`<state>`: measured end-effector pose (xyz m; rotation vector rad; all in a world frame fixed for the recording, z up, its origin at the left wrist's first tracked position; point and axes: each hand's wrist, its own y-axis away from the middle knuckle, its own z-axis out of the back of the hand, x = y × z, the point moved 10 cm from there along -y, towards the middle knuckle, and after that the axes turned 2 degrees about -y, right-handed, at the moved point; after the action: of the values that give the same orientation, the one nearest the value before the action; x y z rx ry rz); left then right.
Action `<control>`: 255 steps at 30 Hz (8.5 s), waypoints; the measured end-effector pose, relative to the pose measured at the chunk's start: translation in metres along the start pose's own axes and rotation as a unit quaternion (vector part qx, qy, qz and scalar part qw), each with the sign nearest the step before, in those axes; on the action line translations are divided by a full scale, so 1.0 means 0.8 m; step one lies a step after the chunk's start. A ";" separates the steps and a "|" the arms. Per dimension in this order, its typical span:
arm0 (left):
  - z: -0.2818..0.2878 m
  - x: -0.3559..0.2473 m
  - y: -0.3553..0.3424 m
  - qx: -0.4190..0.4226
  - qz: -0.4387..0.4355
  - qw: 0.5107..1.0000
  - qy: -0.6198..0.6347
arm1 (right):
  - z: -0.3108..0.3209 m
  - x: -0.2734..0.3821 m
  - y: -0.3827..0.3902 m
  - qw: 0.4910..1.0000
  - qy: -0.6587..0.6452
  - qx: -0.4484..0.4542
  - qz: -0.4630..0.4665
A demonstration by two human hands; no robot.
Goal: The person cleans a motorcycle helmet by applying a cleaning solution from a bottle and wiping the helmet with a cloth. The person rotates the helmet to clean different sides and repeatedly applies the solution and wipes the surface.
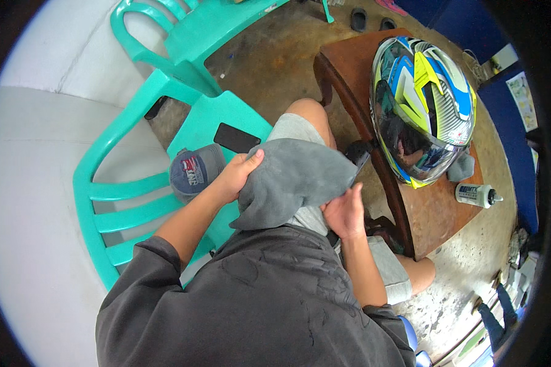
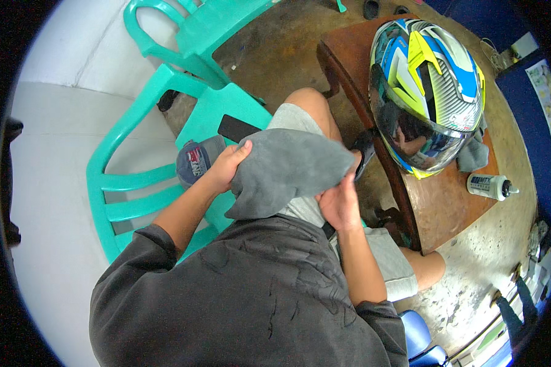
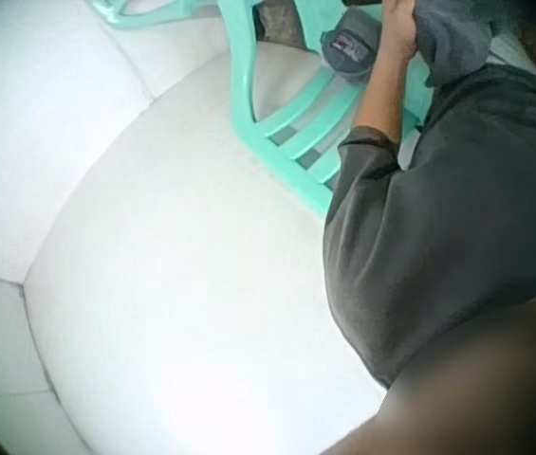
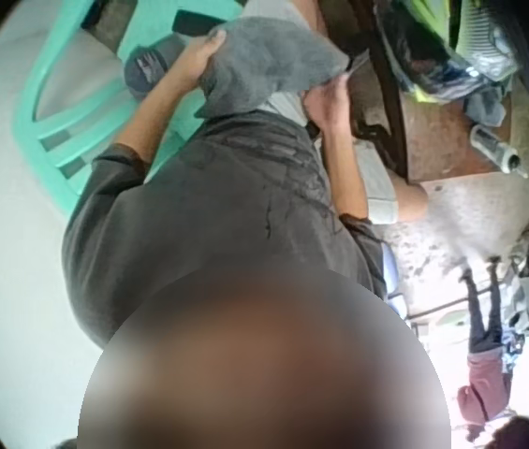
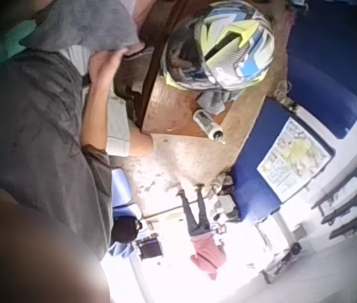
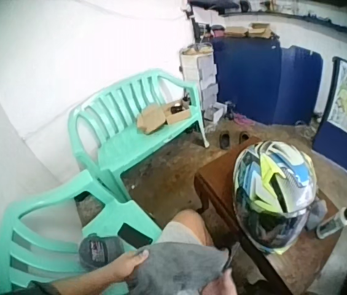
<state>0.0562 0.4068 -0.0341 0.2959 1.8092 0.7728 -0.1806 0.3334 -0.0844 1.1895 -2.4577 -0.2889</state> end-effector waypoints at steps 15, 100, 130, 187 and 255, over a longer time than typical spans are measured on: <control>-0.117 -0.107 0.058 0.197 -0.108 0.974 -0.015 | -0.048 0.160 0.094 0.952 0.237 -0.088 0.172; -0.395 -0.397 -0.257 0.077 -0.528 0.796 -0.285 | -0.204 0.347 0.036 0.282 0.866 -0.137 0.390; -0.243 -0.140 -0.339 0.027 -0.016 0.996 0.089 | -0.154 0.406 0.066 0.419 0.727 -0.118 0.531; -0.143 -0.269 0.016 0.179 -0.428 0.811 -0.356 | -0.156 0.107 0.114 0.611 0.717 -0.007 0.335; -0.128 -0.256 0.023 0.069 -0.495 0.695 -0.517 | -0.226 0.158 0.005 0.623 0.781 0.042 -0.012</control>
<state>0.0368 0.2722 0.1509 -0.1741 0.6833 -0.3298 -0.1761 0.2342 0.1127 0.7830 -0.8459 0.6496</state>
